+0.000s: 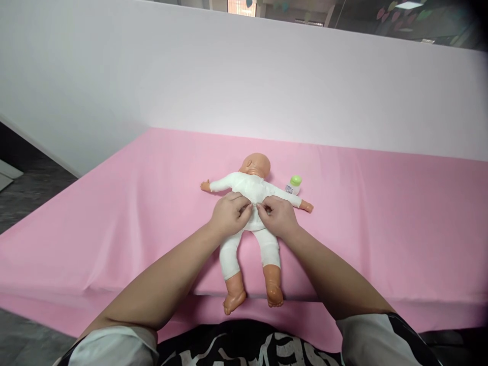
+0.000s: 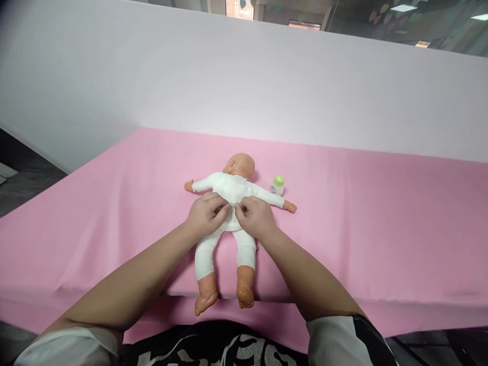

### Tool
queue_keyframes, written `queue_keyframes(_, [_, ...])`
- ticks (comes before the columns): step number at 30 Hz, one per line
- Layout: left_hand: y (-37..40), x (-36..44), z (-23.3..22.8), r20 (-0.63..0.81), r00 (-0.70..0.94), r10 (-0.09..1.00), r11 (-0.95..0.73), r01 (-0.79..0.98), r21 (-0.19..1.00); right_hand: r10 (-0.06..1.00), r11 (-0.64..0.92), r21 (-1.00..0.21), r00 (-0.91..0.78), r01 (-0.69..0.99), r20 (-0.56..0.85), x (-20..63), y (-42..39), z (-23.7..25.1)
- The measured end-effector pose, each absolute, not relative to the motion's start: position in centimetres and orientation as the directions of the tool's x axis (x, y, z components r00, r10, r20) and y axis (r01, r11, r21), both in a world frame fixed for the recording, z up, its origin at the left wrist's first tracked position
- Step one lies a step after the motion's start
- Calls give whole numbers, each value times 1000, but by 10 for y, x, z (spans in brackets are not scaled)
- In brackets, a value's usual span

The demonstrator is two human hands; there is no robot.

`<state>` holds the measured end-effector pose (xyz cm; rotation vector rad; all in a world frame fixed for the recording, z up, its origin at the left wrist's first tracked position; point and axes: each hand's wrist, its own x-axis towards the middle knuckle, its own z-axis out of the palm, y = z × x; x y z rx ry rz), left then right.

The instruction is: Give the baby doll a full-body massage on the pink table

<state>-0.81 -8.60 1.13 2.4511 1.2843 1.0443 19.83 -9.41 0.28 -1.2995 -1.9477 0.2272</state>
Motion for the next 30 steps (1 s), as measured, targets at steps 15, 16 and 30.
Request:
queue_keyframes(15, [-84,-5,13,363,385,849,-524,708,475,871,486,-599,-299,637,389,202,-92,1])
queue_keyframes(16, [-84,-5,12,391,374,841,-532,699,477,865,494,-604,-285,625,413,202,-93,1])
queue_keyframes(30, [-78,-1,5,359,431,828,-555,723,411,865,480,-545,-269,688,422,200,-80,-13])
